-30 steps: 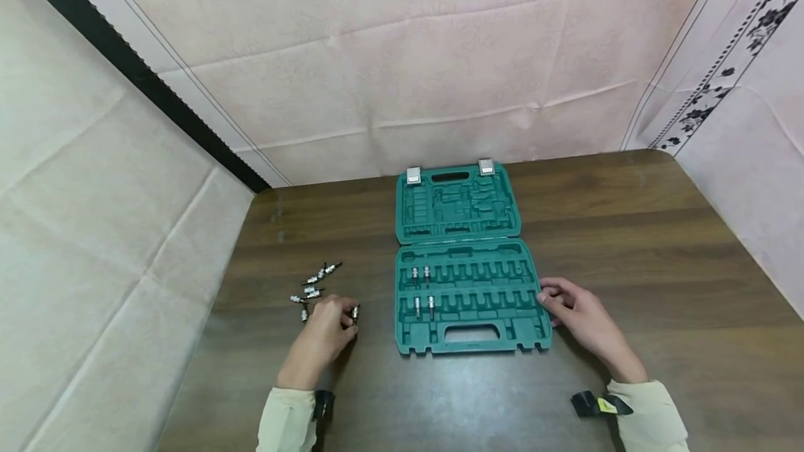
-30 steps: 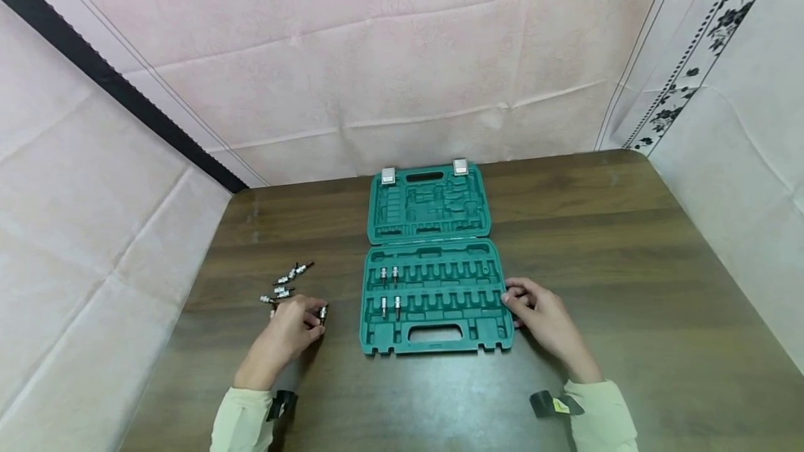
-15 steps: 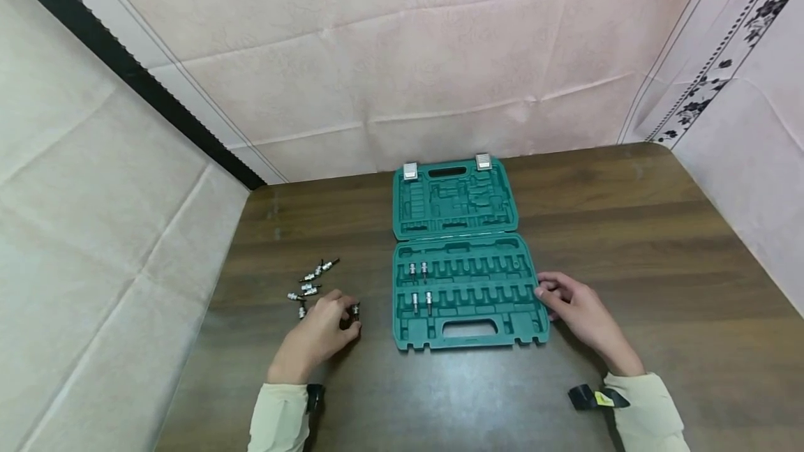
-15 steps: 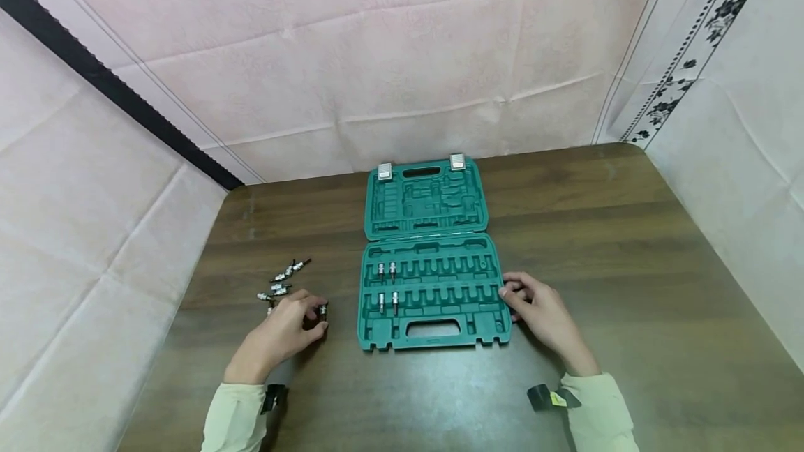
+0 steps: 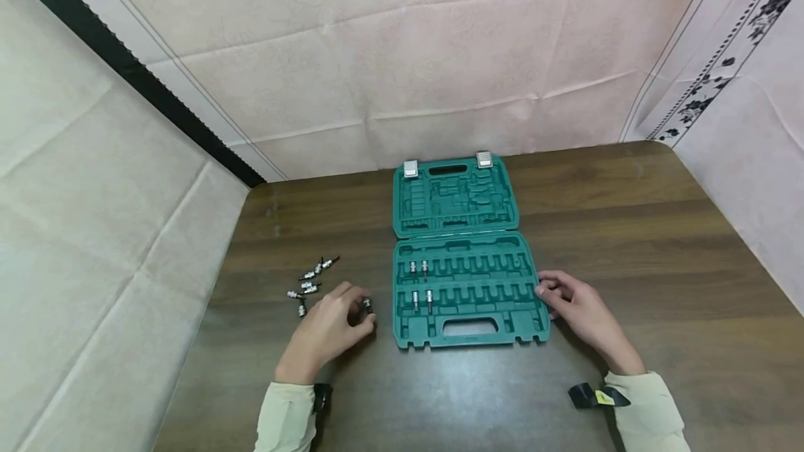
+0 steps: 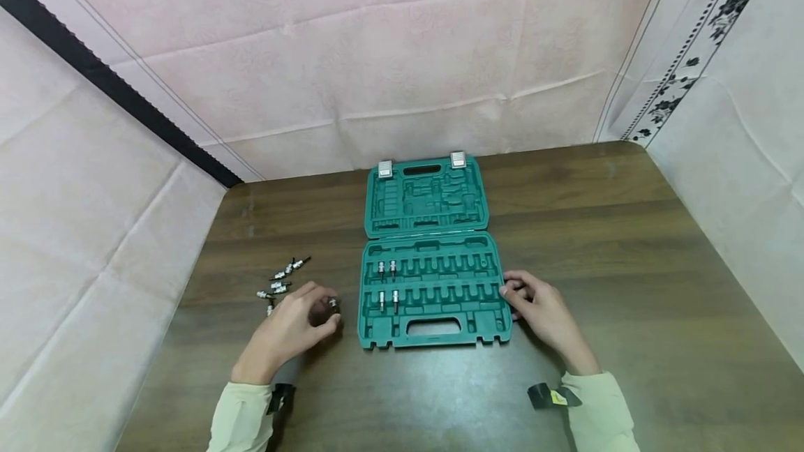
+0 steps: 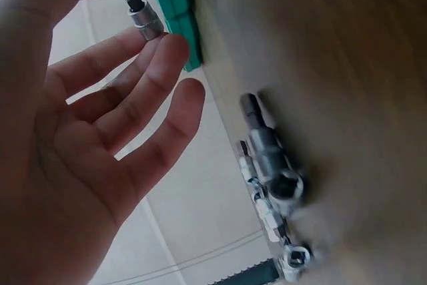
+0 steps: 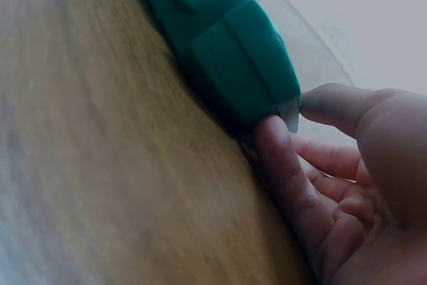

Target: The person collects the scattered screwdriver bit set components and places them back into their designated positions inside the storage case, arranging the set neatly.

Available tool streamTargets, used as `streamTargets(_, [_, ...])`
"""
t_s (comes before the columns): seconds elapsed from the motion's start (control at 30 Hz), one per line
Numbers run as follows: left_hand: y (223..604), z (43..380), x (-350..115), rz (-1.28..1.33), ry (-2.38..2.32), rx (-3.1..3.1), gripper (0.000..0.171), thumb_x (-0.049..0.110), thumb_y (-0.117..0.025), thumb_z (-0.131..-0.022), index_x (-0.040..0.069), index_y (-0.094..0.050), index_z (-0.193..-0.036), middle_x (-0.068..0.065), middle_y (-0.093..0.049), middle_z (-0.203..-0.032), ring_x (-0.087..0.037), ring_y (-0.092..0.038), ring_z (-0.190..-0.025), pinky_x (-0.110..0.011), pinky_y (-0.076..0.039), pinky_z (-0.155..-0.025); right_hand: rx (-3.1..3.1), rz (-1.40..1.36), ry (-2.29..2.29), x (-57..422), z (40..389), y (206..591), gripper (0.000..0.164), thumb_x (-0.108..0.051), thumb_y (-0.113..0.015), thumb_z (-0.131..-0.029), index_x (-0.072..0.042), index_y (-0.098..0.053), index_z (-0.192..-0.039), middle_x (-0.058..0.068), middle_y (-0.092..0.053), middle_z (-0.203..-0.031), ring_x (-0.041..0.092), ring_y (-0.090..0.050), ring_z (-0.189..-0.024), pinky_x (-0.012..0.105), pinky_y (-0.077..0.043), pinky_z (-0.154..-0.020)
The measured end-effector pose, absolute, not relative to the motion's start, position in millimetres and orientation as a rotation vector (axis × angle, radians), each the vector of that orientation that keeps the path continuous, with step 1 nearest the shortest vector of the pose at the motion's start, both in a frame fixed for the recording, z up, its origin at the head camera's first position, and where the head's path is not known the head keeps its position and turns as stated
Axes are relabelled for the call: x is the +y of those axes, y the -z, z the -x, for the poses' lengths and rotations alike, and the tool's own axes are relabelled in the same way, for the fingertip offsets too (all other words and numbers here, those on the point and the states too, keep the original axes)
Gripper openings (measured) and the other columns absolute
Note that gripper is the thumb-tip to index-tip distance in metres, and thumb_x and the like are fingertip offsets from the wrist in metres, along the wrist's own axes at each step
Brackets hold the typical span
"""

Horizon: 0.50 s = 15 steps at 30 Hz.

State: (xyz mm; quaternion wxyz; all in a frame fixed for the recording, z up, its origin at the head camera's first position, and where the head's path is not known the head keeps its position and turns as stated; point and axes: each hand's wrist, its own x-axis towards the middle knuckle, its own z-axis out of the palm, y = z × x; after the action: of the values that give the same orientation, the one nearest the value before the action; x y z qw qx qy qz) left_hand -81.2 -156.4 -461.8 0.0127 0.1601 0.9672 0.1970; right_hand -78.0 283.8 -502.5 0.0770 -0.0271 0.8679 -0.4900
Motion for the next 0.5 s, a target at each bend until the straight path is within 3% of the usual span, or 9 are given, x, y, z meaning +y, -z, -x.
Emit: streamTargets(0.5, [454, 80, -140, -0.561, -0.602, 3.098, 0.038, 0.030, -0.083, -0.089, 0.015, -0.075, -0.123, 0.005, -0.068, -0.106, -0.007, -0.065, -0.083, -0.028, -0.055, -0.064, 2.605, 0.068, 1.450, 284, 79, 504, 0.043, -0.025, -0.060, -0.110, 0.004, -0.057, -0.142, 0.016, -0.067, -0.113, 0.013, -0.065, -0.088, 0.027, -0.059, -0.072])
